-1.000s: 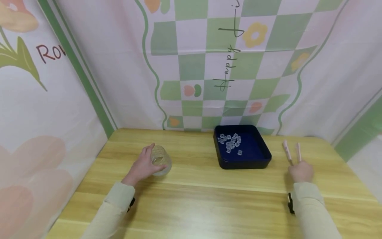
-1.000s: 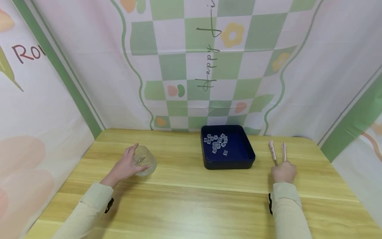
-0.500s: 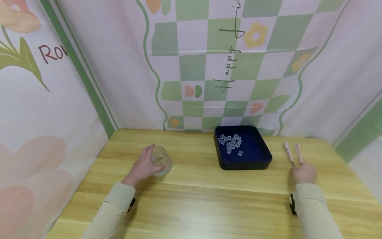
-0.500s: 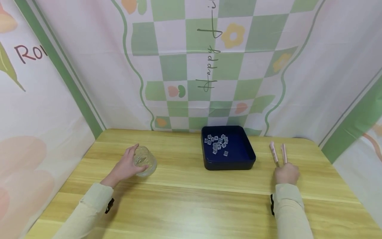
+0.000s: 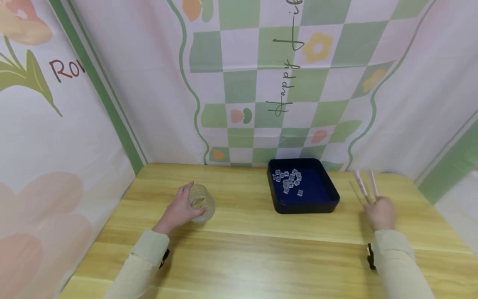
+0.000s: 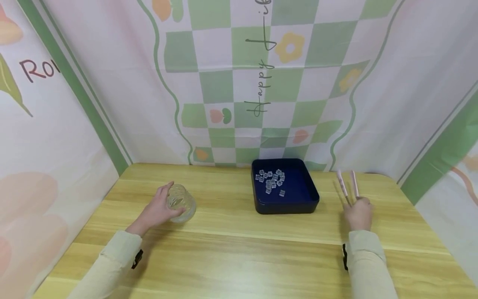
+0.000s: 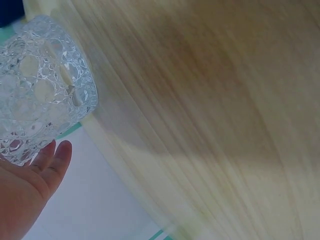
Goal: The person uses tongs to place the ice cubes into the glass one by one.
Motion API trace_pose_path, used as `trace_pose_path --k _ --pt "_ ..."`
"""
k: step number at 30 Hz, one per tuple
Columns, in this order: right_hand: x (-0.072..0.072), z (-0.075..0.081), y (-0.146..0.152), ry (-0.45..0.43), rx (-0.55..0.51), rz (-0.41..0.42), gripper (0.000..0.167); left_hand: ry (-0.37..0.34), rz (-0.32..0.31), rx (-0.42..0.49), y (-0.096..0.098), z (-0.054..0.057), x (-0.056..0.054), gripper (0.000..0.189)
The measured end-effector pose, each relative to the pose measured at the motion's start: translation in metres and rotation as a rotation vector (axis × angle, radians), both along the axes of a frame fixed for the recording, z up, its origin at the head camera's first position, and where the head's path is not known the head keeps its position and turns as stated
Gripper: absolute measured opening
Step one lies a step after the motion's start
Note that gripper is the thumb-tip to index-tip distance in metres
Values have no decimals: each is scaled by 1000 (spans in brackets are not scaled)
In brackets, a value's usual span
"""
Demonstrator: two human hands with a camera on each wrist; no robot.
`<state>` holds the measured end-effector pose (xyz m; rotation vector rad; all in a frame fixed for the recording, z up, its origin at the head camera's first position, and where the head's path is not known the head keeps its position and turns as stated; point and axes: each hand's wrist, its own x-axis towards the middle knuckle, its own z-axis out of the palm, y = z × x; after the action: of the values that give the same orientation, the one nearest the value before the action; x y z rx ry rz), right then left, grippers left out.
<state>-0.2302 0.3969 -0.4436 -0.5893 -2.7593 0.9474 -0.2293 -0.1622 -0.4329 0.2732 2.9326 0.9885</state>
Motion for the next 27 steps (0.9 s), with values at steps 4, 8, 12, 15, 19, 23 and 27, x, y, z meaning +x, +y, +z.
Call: trace_pose_path --k 4,8,12,15,19,23,27 --pt "0 5 -2 34 -16 48 58 -11 4 10 0 1 1 100" --pt "1 8 -4 49 -20 90 60 -14 4 10 0 2 2 100" --pt "0 8 -5 56 -35 107 64 -11 0 4 1 2 3 100" --pt "-1 7 -6 76 -24 104 66 -16 1 10 1 1 3 100" --pt "-1 8 -7 77 -19 70 75 -18 -2 9 1 0 3 99" --pt "-1 9 -9 71 -40 15 80 -14 -2 4 1 1 3 99" --pt "-1 15 -13 103 -23 -21 75 -9 -2 1 1 2 4 99"
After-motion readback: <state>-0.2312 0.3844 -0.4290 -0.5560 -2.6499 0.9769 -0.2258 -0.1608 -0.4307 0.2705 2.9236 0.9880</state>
